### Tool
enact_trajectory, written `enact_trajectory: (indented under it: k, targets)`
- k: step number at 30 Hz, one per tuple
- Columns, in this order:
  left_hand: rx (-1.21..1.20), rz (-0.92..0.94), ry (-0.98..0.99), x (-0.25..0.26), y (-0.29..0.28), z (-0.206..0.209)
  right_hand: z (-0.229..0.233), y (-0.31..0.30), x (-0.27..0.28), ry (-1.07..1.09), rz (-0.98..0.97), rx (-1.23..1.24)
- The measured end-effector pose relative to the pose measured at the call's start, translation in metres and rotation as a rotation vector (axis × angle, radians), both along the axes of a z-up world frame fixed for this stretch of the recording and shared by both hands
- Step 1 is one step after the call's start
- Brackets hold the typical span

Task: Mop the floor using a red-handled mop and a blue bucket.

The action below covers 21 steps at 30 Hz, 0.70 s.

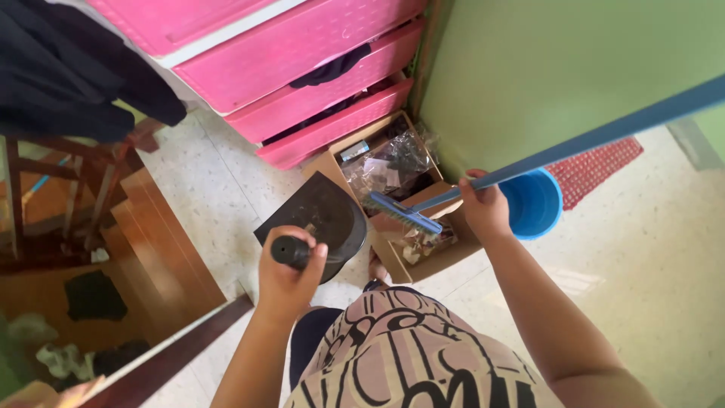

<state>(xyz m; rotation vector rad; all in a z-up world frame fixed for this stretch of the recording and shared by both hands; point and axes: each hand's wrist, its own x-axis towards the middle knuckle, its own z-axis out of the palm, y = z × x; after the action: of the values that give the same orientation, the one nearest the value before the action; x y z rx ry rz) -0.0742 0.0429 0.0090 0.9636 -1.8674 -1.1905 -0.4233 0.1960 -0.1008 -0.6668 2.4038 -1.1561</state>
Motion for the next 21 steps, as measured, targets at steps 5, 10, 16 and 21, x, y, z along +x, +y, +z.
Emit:
enact_trajectory:
  k: [5, 10, 16, 21]
  targets:
    - [-0.081, -0.177, 0.113, -0.026, 0.016, 0.008, 0.001, 0.009, -0.031, 0.152, 0.028, 0.055]
    - [-0.157, -0.226, -0.062, -0.060, 0.017, 0.014, 0.003, 0.012, -0.051, 0.124, -0.045, 0.030]
    - [-0.166, -0.252, -0.136, -0.113, 0.003, 0.005, 0.027, -0.001, -0.063, 0.241, -0.024, 0.038]
    - [-0.271, -0.242, -0.102, -0.141, -0.007, 0.014, 0.037, 0.000, -0.072, 0.291, -0.060, 0.054]
